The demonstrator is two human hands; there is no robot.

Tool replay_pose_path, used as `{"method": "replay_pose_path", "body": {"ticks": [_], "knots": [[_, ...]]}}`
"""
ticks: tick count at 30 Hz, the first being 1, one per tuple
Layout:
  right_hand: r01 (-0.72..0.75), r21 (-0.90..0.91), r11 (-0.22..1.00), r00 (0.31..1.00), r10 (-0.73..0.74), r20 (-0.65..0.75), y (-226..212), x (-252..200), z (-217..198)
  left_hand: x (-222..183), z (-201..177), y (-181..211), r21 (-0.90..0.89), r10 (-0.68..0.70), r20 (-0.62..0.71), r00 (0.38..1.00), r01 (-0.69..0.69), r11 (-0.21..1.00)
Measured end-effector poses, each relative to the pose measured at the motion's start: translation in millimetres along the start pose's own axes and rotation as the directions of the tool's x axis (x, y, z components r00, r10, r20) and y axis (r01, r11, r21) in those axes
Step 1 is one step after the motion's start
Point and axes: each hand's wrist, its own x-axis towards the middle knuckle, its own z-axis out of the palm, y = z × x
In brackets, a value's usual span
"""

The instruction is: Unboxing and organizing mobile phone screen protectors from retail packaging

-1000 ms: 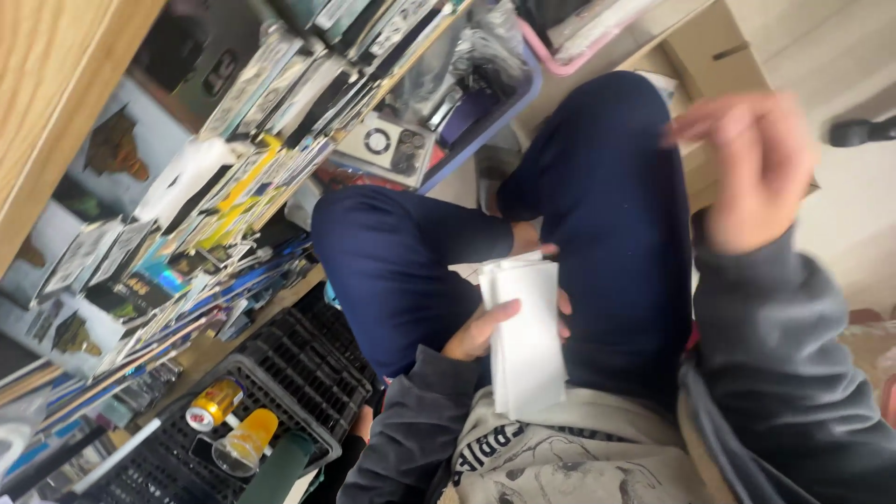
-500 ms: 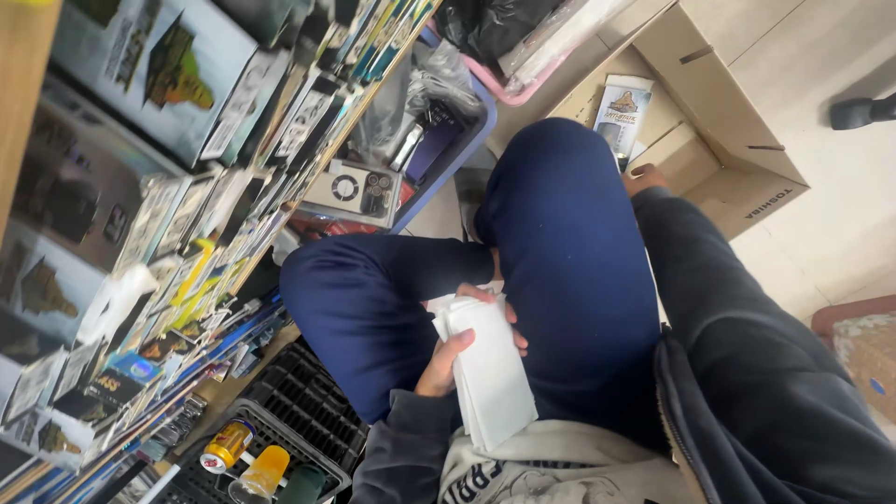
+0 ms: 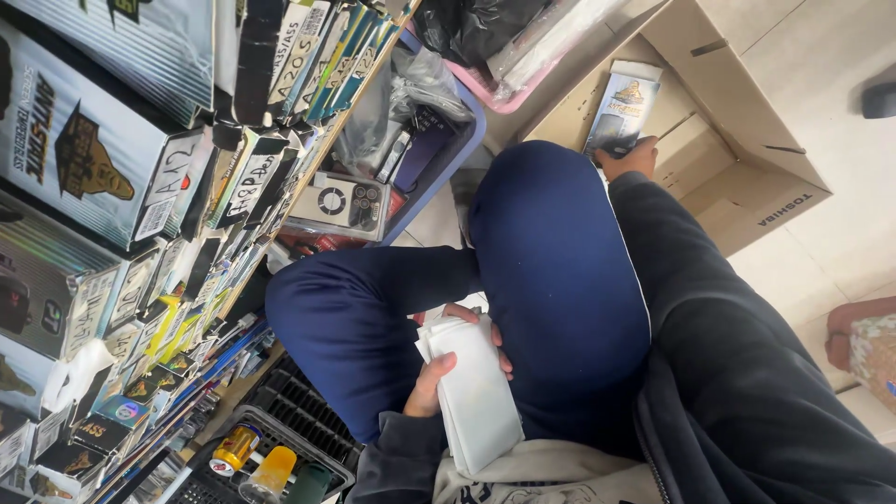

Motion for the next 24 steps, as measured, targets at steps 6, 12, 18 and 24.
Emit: {"method": "replay_pose_path", "body": {"ticks": [6, 12, 18, 24], "knots": [[-0.035, 0.045, 0.998, 0.997, 0.038, -0.073, -38.8, -20.4, -10.4, -3.0, -4.7, -0.1, 0.009, -0.010, -0.003, 1.000, 0.010, 1.000], [-0.041, -0.227, 0.973, 0.999, 0.047, 0.025, -101.3, -44.6, -32.7, -1.1, -9.4, -0.4, -0.024, -0.001, -0.005, 1.000, 0.001, 1.000], [-0.083, -0.337, 0.938, 0.996, 0.073, -0.043, -102.4, -43.7, -14.8, -0.3, -10.0, 0.6, -0.045, -0.005, 0.000, 1.000, 0.005, 0.999], [-0.013, -0.422, 0.906, 1.000, 0.009, -0.012, -89.9, -40.4, -3.5, -2.9, -14.0, -1.4, -0.075, -0.031, -0.007, 0.999, 0.031, 0.997]]}}
